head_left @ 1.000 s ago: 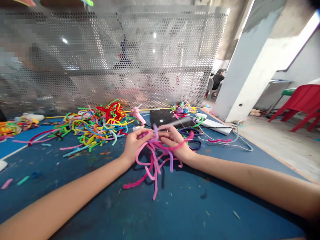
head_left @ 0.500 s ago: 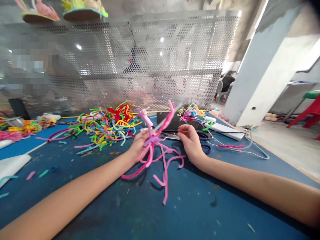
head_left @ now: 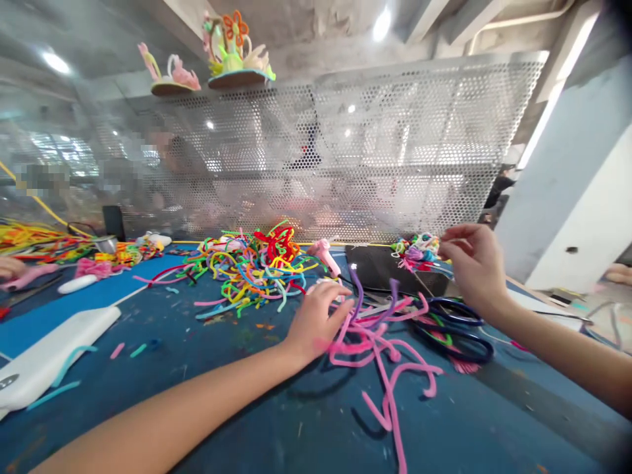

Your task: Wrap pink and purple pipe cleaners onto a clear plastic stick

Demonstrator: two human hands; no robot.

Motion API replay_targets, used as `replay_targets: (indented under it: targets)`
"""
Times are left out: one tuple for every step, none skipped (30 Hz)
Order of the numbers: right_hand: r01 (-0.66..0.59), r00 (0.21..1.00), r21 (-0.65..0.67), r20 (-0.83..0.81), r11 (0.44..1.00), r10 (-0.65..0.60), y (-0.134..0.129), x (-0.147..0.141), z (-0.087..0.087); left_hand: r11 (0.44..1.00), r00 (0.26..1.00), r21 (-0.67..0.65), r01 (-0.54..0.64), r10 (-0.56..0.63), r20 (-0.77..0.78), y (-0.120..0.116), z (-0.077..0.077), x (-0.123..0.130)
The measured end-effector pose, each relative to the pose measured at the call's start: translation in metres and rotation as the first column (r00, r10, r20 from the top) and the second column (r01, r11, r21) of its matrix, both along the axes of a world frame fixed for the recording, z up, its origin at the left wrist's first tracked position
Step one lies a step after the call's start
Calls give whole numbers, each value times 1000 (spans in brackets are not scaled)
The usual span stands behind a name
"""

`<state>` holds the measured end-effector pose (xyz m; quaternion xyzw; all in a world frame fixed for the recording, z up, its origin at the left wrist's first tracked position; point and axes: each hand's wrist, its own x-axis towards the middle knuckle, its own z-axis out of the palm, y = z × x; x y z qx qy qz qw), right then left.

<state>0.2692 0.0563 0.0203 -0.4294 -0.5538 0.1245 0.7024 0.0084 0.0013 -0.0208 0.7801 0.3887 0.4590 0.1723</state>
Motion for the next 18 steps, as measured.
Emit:
replay_targets:
  targets:
    - [-17,994,-7,104,1000,18,2,-7,5,995,996,99,-32,39,-74,1,4,-11]
    - [-42,976,-17,212,999,45,3,-17,9,981,986,178,-75,99,-131,4,8,-25]
    - [-80,941,-38,327,996,88,3,-30,14,957,970,245,-153,193,-147,9,12,-41]
    - [-128,891,-29,436,991,127,3,-46,18,921,945,305,-244,296,-137,16,15,-59]
    - [-179,834,18,533,984,142,4,-64,23,872,912,360,-331,393,-114,24,19,-79]
    - [-239,769,56,620,969,154,5,-84,28,815,869,404,-414,486,-90,34,21,-101]
    - [-297,709,88,687,951,158,8,-106,33,760,823,426,-491,565,-61,43,22,-122]
    - [-349,651,106,742,931,160,13,-128,38,716,784,435,-546,619,-36,52,22,-143]
    - [-395,585,104,794,913,163,19,-152,44,701,762,425,-573,646,-38,60,20,-162]
    - [-430,516,83,840,899,169,26,-176,49,704,753,404,-584,656,-53,67,17,-177]
    - [-454,431,32,882,891,188,35,-200,55,729,758,376,-572,645,-96,72,12,-189]
    - [-462,337,-41,916,886,218,45,-223,60,792,784,328,-515,590,-193,75,6,-197]
    - [-436,262,-126,929,891,260,55,-246,64,871,812,246,-426,488,-320,77,0,-200]
    - [-386,224,-200,927,901,302,65,-267,66,922,815,144,-360,385,-432,77,-6,-199]
    - [-330,235,-241,915,913,326,74,-287,67,938,790,54,-343,319,-524,75,-12,-195]
    - [-293,262,-243,909,925,322,83,-305,66,924,756,15,-382,322,-570,73,-16,-190]
    - [-267,281,-248,904,931,321,90,-321,63,908,724,23,-419,349,-595,70,-19,-183]
    - [-233,301,-260,897,937,324,97,-335,58,903,700,63,-426,373,-609,67,-21,-177]
